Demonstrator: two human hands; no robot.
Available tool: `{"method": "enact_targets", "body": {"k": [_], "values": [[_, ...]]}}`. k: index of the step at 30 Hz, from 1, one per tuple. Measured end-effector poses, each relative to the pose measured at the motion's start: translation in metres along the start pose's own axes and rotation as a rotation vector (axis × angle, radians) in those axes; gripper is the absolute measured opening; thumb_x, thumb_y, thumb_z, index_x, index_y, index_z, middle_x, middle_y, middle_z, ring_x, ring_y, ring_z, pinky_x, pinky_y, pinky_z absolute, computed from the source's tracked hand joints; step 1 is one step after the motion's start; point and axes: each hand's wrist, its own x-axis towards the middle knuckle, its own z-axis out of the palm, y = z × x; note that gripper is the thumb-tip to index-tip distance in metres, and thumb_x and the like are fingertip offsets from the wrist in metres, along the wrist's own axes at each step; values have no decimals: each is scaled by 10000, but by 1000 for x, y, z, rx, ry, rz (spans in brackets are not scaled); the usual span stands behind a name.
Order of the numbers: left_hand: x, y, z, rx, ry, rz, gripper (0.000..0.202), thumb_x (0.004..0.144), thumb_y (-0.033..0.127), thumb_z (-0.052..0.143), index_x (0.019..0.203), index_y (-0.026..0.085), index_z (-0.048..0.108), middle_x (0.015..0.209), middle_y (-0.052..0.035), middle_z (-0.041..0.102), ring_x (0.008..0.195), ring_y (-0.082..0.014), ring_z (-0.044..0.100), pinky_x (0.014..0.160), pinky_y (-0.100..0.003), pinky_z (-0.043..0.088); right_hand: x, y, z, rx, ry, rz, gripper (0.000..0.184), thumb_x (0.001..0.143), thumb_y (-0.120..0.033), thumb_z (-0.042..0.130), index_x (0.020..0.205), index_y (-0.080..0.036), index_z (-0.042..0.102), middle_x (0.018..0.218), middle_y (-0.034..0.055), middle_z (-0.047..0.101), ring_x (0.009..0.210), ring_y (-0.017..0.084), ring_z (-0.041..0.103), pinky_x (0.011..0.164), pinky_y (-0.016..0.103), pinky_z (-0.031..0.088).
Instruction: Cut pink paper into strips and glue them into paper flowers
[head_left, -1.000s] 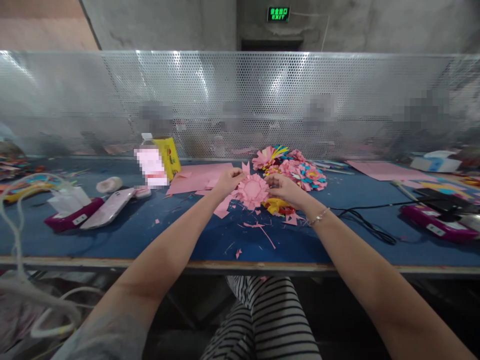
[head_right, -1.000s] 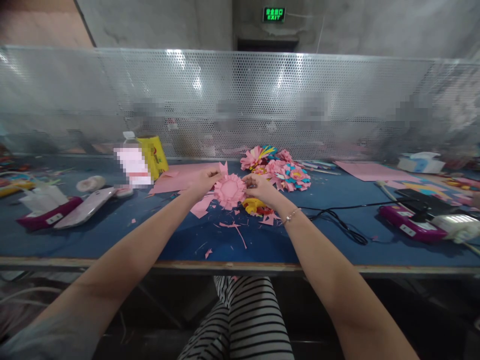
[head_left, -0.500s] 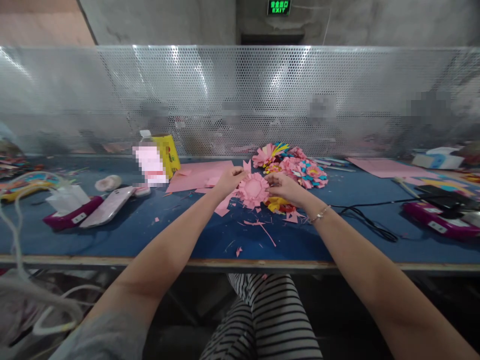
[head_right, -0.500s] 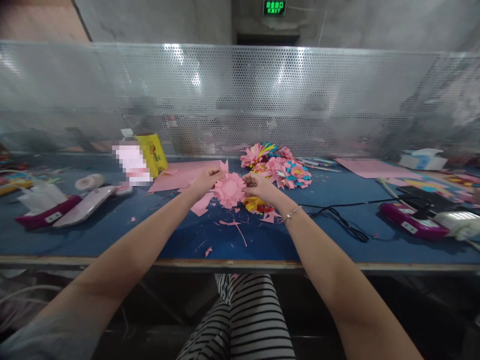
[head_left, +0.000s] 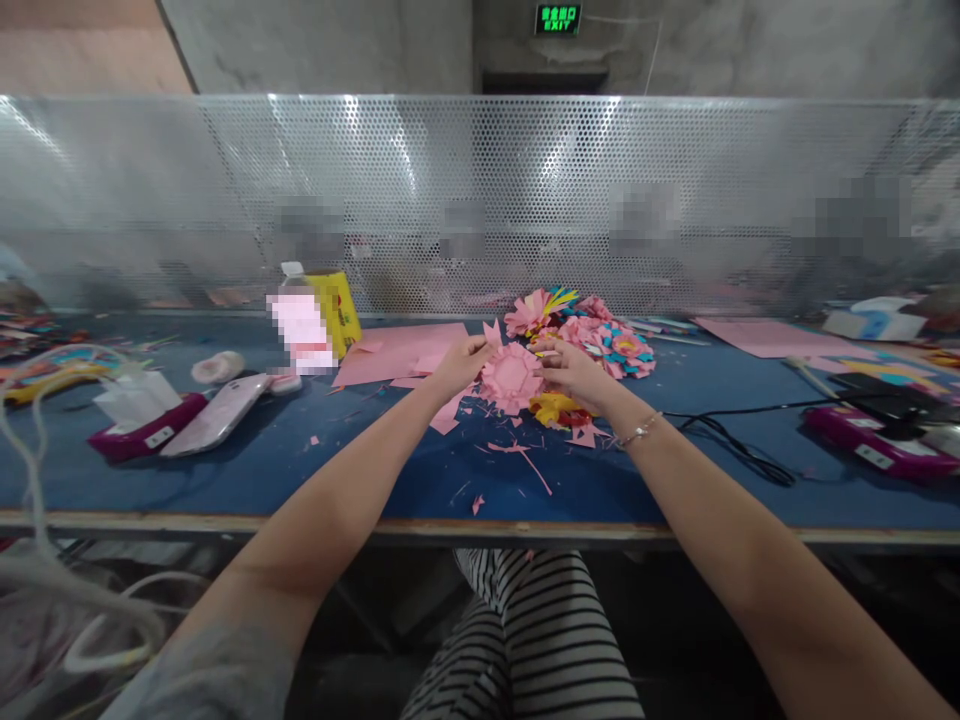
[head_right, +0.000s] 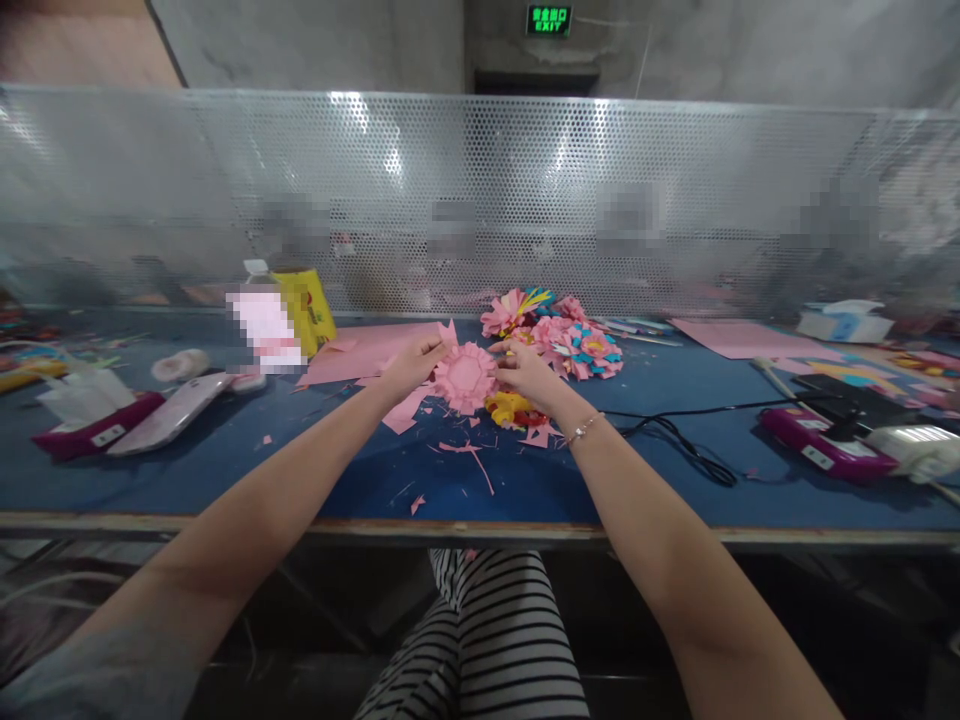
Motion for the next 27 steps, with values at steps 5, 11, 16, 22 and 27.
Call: {"method": "enact_targets", "body": {"k": [5,11,16,22,27], "values": [[2,-3,0,-18,-1,7,345,732,467,440,576,174,346,505,56,269,425,-53,309,408,-190,277,-1,-3,0,-13,-1,8,393,576,-177,595,949,-197,476,692,-40,477,573,62,459,518,207,398],[0,1,0,-51,5,-23,338,722,465,459,584,168,374,501,55,290,430,-51,331,405,-179,270,1,0,-2,-42,20,-55,392,569,-188,619,935,-191,480,704,-36,491,593,63,465,524,198,397],[-1,3,0,-132,-24,-53,362,702,471,488,567,168,344,474,68,268,409,-37,307,403,-166,249,5,5,-5,-67,34,-92,407,577,-225,624,948,-194,459,730,-22,533,613,81,500,554,232,431],[5,-3,0,-210,-16,-103,334,703,450,504,573,159,403,458,60,342,379,-32,320,388,-175,248,6,3,-5,39,77,-50,390,545,-190,629,899,-203,466,706,-40,501,583,65,489,532,213,425],[9,-6,-5,-305,106,-196,353,728,481,456,657,140,517,500,27,431,400,-48,385,384,-180,275,5,2,-6,91,70,-20,394,559,-187,626,913,-214,455,674,-59,477,547,53,471,516,210,417]]}}
